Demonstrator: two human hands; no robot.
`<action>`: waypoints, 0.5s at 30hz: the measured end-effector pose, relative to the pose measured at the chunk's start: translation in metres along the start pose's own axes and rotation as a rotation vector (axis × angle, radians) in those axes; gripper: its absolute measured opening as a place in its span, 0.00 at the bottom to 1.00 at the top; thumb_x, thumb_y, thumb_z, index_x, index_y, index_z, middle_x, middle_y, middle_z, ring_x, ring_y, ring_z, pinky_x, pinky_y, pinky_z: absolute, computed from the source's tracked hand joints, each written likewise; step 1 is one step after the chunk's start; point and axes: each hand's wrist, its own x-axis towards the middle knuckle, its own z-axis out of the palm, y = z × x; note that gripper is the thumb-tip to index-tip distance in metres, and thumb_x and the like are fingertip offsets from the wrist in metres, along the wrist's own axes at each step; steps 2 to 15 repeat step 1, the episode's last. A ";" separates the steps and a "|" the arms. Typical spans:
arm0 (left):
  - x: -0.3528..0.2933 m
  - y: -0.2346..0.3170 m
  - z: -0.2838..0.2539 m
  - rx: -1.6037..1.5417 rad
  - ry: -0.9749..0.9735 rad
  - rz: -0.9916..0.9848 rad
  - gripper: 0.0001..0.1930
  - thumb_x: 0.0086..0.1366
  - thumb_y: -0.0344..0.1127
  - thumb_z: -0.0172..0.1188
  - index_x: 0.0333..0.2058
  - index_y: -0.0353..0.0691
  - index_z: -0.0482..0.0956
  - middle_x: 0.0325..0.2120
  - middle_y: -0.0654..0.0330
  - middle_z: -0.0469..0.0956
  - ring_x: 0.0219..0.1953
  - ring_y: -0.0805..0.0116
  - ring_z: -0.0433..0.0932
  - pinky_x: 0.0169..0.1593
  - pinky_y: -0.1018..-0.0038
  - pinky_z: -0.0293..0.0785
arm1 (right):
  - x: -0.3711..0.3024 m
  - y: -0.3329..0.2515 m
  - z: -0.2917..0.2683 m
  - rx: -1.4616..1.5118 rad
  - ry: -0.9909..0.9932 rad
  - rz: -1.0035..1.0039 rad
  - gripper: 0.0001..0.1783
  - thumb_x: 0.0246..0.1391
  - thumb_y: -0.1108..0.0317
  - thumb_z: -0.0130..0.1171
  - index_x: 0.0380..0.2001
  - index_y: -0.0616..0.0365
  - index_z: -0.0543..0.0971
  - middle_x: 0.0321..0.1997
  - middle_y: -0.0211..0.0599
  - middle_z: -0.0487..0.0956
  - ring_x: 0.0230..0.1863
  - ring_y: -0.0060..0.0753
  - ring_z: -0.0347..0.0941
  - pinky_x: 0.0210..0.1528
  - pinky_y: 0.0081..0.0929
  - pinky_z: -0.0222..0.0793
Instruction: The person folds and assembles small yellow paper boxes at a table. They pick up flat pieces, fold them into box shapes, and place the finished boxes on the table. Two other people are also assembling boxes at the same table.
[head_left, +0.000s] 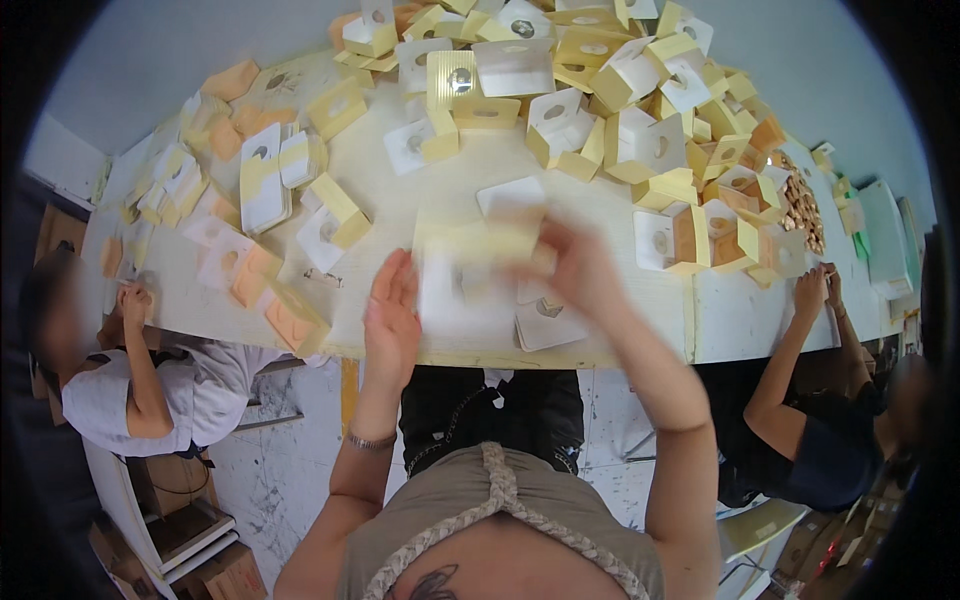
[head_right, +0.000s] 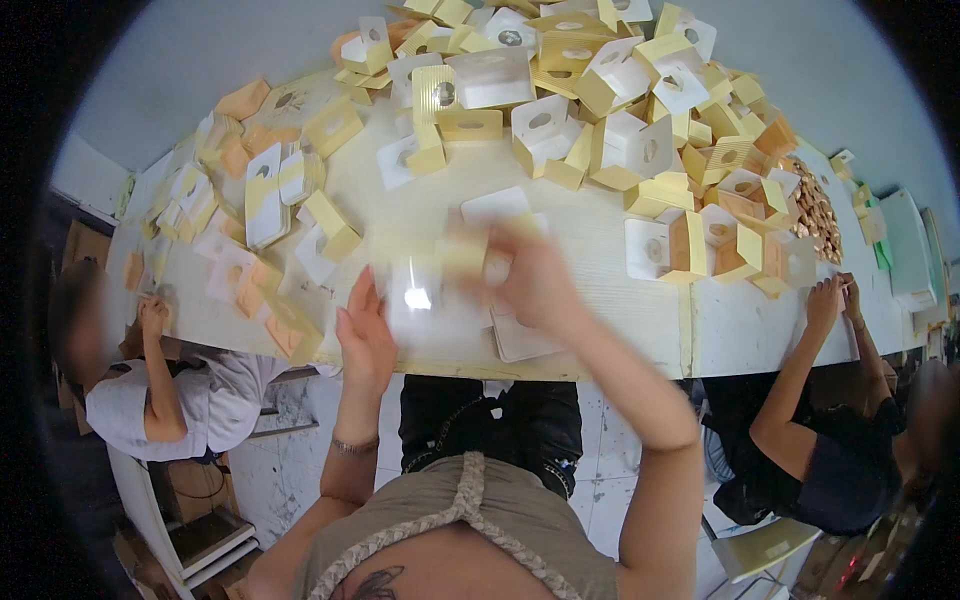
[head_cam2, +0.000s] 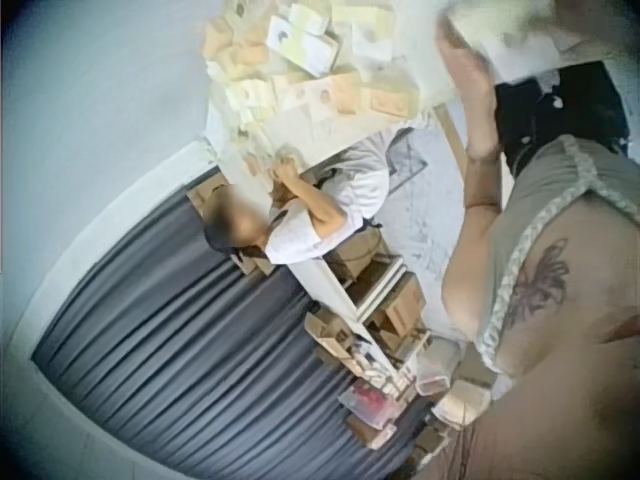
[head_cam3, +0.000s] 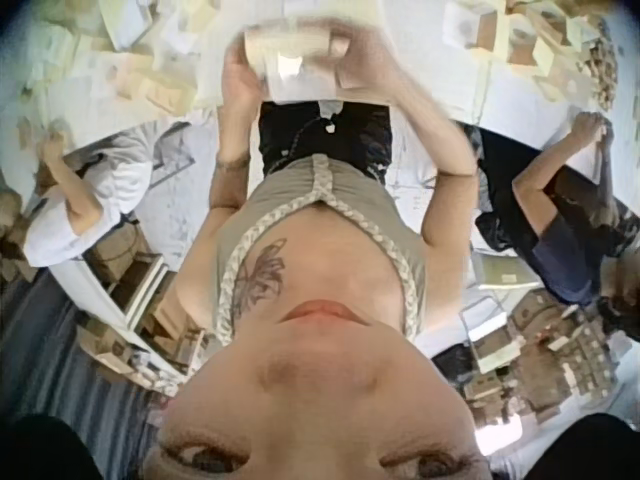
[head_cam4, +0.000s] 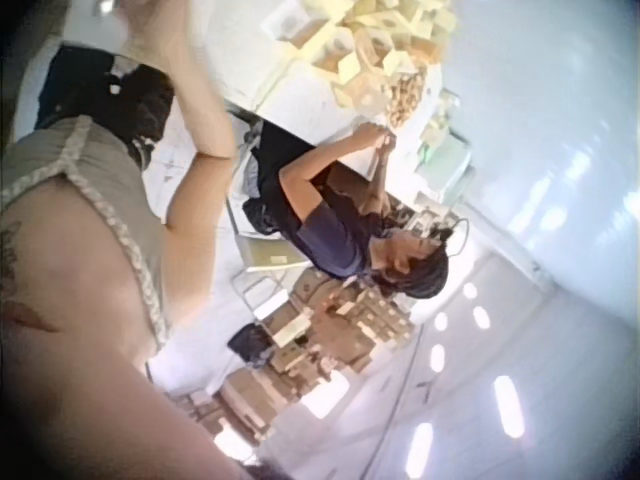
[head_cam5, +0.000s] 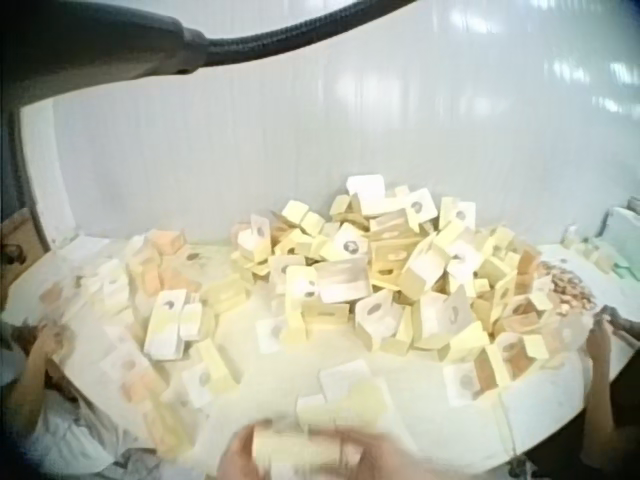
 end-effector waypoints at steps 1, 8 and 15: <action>0.011 -0.004 -0.004 -0.236 0.056 -0.054 0.41 0.63 0.63 0.42 0.63 0.36 0.48 0.64 0.53 0.48 0.66 0.56 0.47 0.64 0.53 0.47 | 0.029 -0.016 -0.026 0.221 0.114 0.061 0.40 0.43 0.61 0.68 0.60 0.46 0.64 0.46 0.42 0.79 0.49 0.39 0.75 0.52 0.32 0.69; 0.011 -0.004 -0.004 -0.236 0.056 -0.054 0.41 0.63 0.63 0.42 0.63 0.36 0.48 0.64 0.53 0.48 0.66 0.56 0.47 0.64 0.53 0.47 | 0.029 -0.016 -0.026 0.221 0.114 0.061 0.40 0.43 0.61 0.68 0.60 0.46 0.64 0.46 0.42 0.79 0.49 0.39 0.75 0.52 0.32 0.69; 0.011 -0.004 -0.004 -0.236 0.056 -0.054 0.41 0.63 0.63 0.42 0.63 0.36 0.48 0.64 0.53 0.48 0.66 0.56 0.47 0.64 0.53 0.47 | 0.029 -0.016 -0.026 0.221 0.114 0.061 0.40 0.43 0.61 0.68 0.60 0.46 0.64 0.46 0.42 0.79 0.49 0.39 0.75 0.52 0.32 0.69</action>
